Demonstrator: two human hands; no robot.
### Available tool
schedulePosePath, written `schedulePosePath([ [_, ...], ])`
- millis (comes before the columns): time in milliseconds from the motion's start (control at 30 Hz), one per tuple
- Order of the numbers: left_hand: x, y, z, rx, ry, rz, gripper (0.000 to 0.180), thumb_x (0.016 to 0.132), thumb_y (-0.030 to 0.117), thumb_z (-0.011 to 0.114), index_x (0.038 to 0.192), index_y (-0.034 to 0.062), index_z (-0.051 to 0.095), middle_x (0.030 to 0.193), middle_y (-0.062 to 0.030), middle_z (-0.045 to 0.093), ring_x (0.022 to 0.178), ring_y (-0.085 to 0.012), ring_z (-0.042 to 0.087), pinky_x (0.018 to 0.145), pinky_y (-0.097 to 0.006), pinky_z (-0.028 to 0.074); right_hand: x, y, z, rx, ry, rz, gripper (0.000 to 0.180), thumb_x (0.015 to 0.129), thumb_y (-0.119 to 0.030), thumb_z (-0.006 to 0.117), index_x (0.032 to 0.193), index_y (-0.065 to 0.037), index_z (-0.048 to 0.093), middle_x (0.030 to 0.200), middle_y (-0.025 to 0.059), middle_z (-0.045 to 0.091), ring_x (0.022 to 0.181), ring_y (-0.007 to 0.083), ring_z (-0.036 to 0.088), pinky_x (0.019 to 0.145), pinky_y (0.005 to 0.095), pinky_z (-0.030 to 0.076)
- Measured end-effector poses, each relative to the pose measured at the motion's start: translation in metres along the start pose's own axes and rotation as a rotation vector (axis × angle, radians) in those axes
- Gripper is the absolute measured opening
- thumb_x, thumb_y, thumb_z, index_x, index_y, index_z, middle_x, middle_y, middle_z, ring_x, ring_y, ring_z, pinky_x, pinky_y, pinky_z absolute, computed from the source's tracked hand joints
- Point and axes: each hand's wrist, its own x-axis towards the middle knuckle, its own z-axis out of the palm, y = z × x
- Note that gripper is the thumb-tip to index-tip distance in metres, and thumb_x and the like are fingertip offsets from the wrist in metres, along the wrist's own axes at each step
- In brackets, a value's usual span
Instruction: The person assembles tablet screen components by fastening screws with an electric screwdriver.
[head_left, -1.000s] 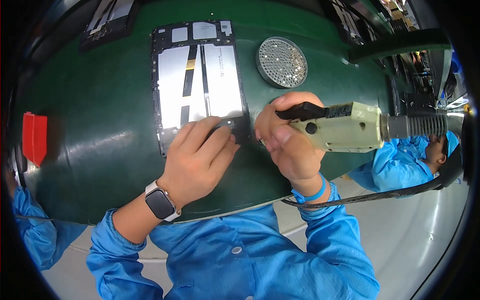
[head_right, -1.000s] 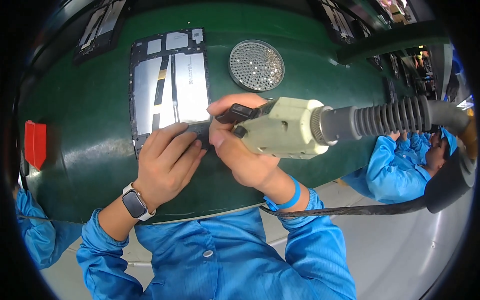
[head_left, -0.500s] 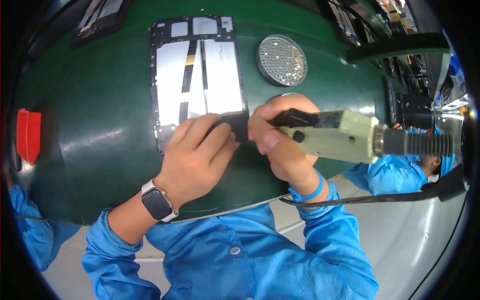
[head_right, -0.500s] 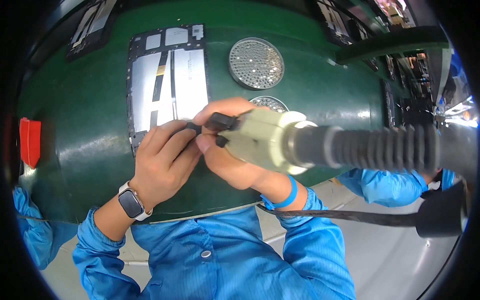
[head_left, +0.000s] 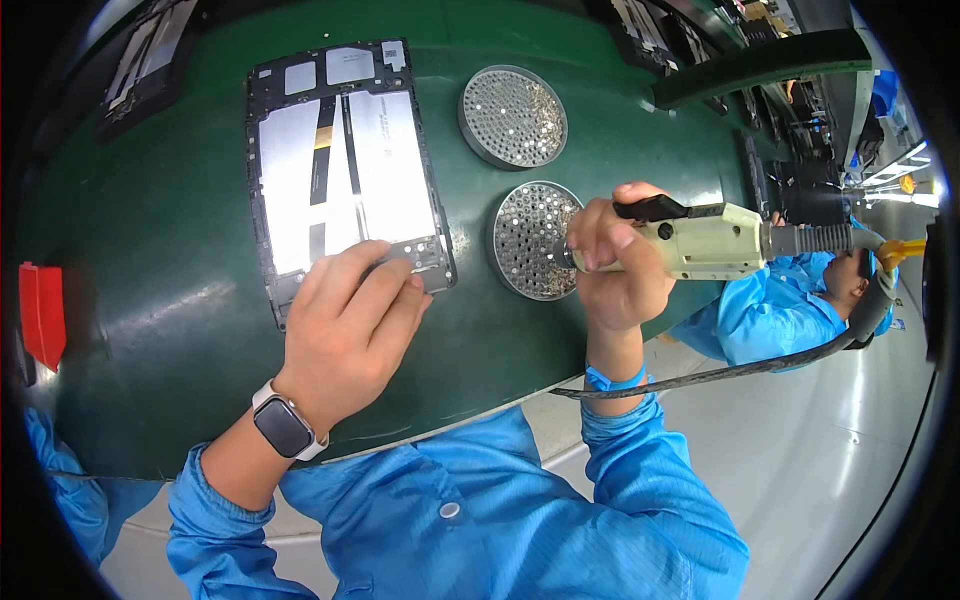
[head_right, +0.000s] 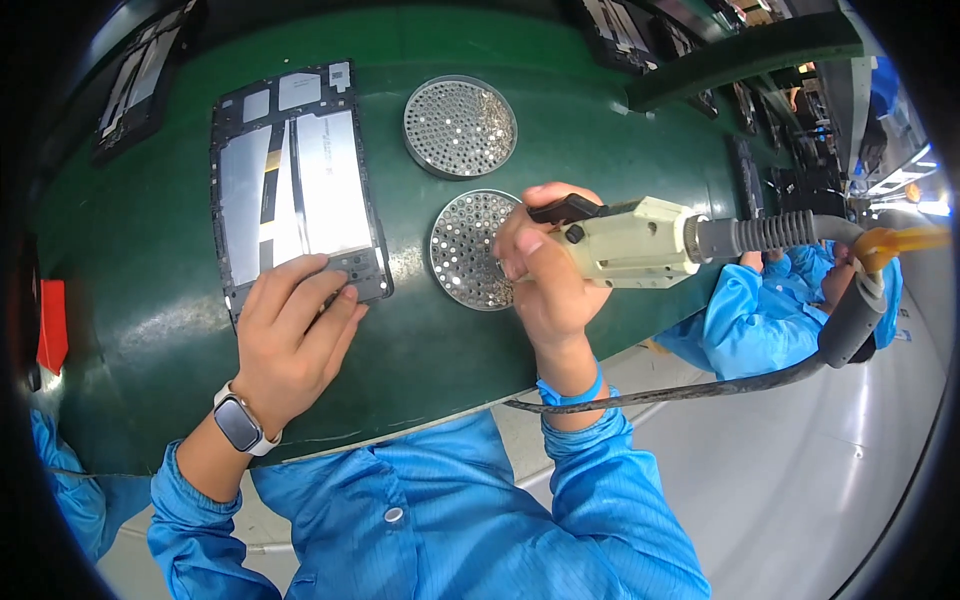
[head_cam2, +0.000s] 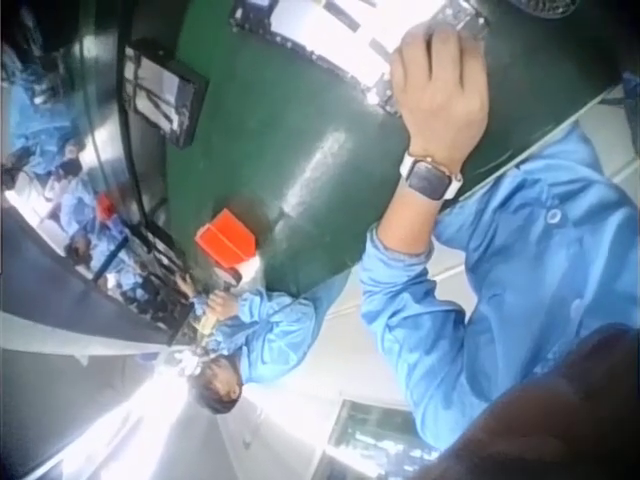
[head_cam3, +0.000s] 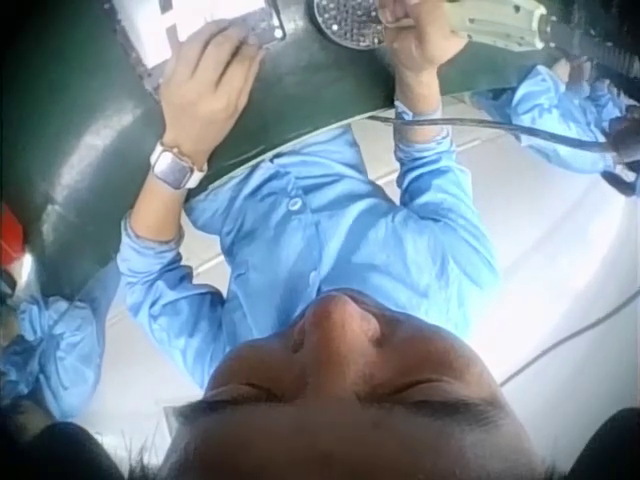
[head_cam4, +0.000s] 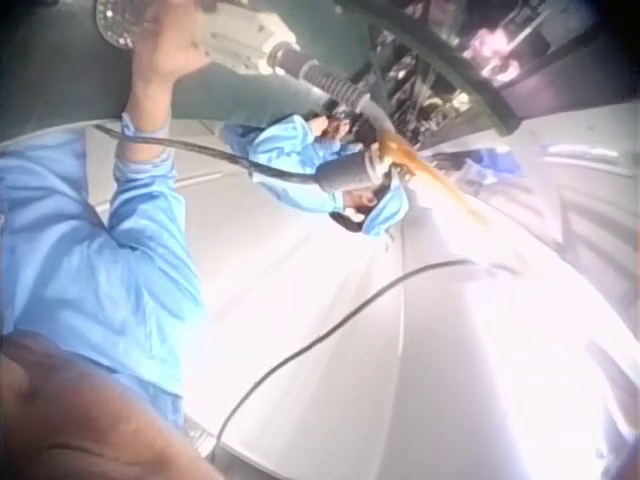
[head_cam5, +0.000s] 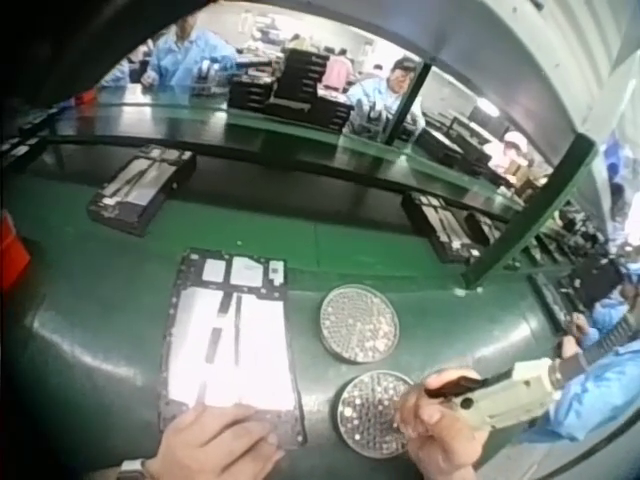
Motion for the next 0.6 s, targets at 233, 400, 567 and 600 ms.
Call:
schedulePosePath([
  [233, -0.002, 0.001, 0.0, 0.028, 0.001, 0.007, 0.017, 0.072, 0.006, 0.078, 0.085, 0.0004, 0.07, 0.097, -0.0089, 0.066, 0.101, -0.0278, 0.063, 0.073, -0.039, 0.051, -0.006, 0.003, 0.007, -0.019, 0.024, 0.088, 0.03, 0.083, -0.004, 0.056, 0.111, 0.004, 0.054, 0.066, 0.0054, 0.049, 0.055, 0.0138, 0.045, 0.057, 0.0323, 0.043],
  [400, -0.001, 0.002, -0.002, 0.04, -0.007, 0.019, 0.017, 0.072, 0.006, 0.078, 0.086, 0.0006, 0.071, 0.098, -0.009, 0.067, 0.101, -0.0282, 0.064, 0.074, -0.039, 0.051, -0.009, 0.0, 0.01, -0.104, 0.039, 0.085, 0.03, 0.082, -0.007, 0.053, 0.111, 0.004, 0.053, 0.062, 0.0032, 0.045, 0.054, 0.014, 0.044, 0.057, 0.0333, 0.042],
  [567, -0.005, 0.002, -0.006, 0.037, -0.025, -0.005, 0.018, 0.072, 0.007, 0.078, 0.088, 0.0009, 0.071, 0.1, -0.0099, 0.067, 0.106, -0.0307, 0.062, 0.078, -0.042, 0.051, -0.011, 0.003, 0.013, -0.131, 0.005, 0.103, 0.03, 0.083, -0.005, 0.055, 0.112, 0.005, 0.053, 0.062, 0.0034, 0.045, 0.054, 0.0139, 0.045, 0.056, 0.0323, 0.042],
  [600, -0.004, 0.004, -0.008, 0.099, -0.041, 0.002, 0.02, 0.074, 0.007, 0.076, 0.092, 0.0019, 0.072, 0.103, -0.0107, 0.067, 0.109, -0.0328, 0.06, 0.082, -0.044, 0.051, -0.01, 0.002, 0.013, -0.122, 0.001, 0.103, 0.03, 0.083, -0.005, 0.055, 0.112, 0.005, 0.053, 0.062, 0.0034, 0.045, 0.054, 0.0139, 0.045, 0.056, 0.0323, 0.042],
])
